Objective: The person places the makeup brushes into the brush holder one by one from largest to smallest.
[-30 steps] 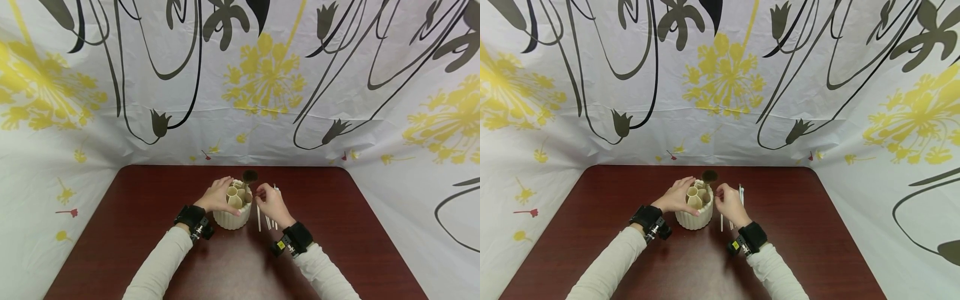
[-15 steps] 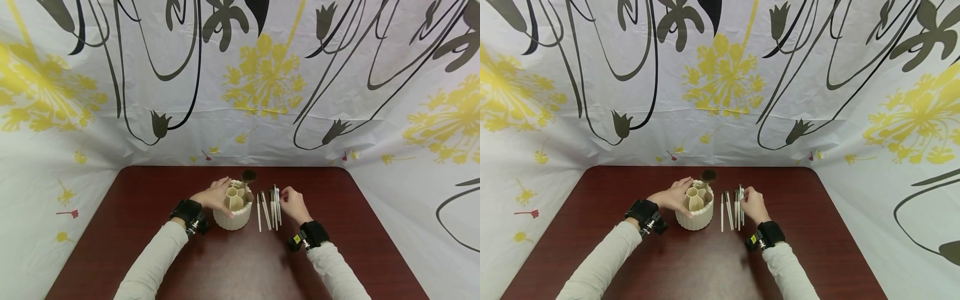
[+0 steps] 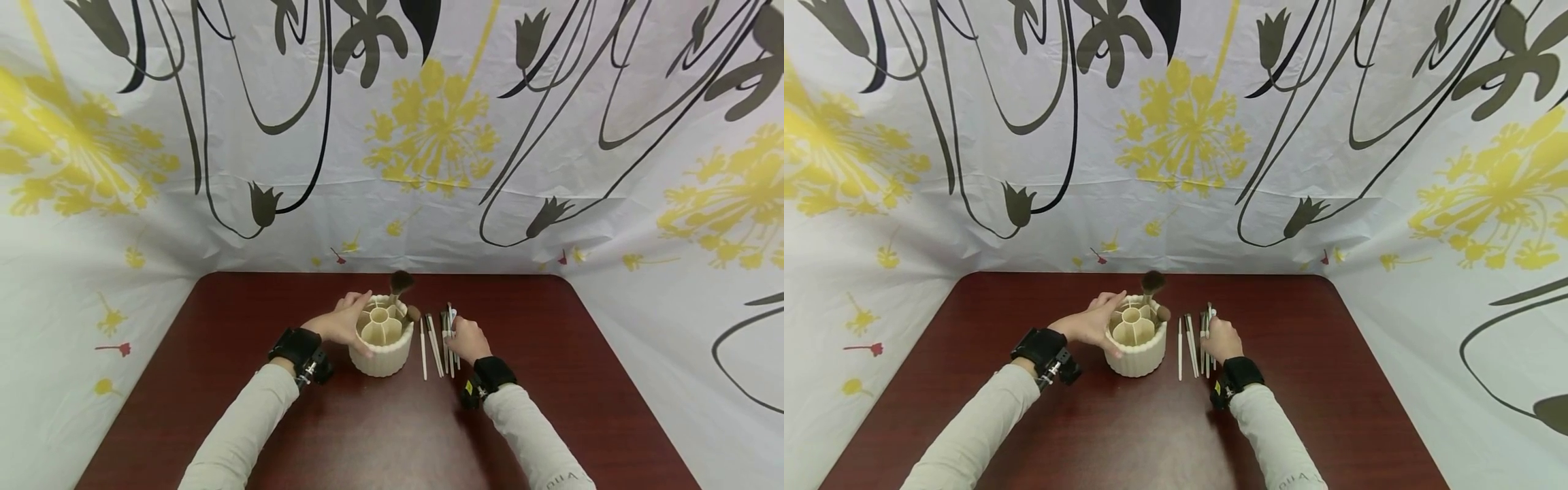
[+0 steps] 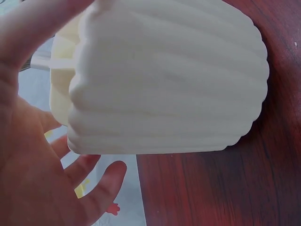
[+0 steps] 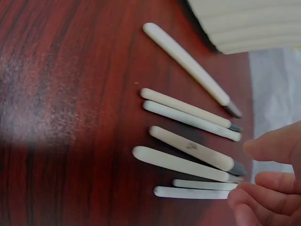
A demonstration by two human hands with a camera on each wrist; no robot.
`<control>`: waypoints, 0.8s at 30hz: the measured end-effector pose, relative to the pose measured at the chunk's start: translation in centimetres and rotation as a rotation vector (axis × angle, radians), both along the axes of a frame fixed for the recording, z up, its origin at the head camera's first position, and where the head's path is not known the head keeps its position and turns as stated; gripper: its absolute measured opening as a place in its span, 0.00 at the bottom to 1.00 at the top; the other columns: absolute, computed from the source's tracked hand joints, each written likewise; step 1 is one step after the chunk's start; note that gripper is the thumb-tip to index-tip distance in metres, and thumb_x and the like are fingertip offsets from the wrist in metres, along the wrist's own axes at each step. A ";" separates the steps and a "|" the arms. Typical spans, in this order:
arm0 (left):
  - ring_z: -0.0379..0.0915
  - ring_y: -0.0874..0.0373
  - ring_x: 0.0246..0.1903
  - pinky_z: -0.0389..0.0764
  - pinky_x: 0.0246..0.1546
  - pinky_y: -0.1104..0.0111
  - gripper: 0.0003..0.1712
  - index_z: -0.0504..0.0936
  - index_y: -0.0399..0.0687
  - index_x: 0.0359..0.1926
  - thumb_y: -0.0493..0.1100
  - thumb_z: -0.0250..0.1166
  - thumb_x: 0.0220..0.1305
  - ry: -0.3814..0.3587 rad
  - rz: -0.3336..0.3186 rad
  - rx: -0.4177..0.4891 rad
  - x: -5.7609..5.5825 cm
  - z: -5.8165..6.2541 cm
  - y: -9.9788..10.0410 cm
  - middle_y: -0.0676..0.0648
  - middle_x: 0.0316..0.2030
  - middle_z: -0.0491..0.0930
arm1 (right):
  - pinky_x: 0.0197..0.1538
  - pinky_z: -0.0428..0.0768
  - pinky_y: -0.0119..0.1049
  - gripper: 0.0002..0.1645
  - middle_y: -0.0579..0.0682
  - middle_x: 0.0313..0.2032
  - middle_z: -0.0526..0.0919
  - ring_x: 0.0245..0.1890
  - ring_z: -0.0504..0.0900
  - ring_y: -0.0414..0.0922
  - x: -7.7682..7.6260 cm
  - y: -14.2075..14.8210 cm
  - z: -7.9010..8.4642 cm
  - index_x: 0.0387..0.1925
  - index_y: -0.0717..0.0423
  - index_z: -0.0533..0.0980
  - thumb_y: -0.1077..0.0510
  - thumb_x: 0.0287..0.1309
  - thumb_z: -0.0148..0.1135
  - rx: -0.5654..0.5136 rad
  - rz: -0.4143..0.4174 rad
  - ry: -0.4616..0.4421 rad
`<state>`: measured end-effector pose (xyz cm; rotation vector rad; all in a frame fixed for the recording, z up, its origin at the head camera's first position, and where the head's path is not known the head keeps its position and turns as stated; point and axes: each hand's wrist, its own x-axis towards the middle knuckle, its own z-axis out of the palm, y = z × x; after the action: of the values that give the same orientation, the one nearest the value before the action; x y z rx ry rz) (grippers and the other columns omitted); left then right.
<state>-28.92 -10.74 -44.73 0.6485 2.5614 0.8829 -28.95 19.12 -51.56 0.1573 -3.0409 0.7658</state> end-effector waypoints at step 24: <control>0.46 0.40 0.62 0.59 0.58 0.51 0.70 0.46 0.34 0.65 0.61 0.76 0.28 0.052 0.122 0.019 -0.2 -0.4 -0.1 0.35 0.62 0.46 | 0.17 0.69 0.37 0.13 0.50 0.16 0.72 0.15 0.72 0.45 0.0 -0.7 -2.7 0.26 0.62 0.72 0.57 0.44 0.66 0.096 -0.053 0.031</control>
<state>-29.09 -10.81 -45.08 0.5311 2.6659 0.9425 -28.97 18.45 -54.27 0.0874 -3.0395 0.6091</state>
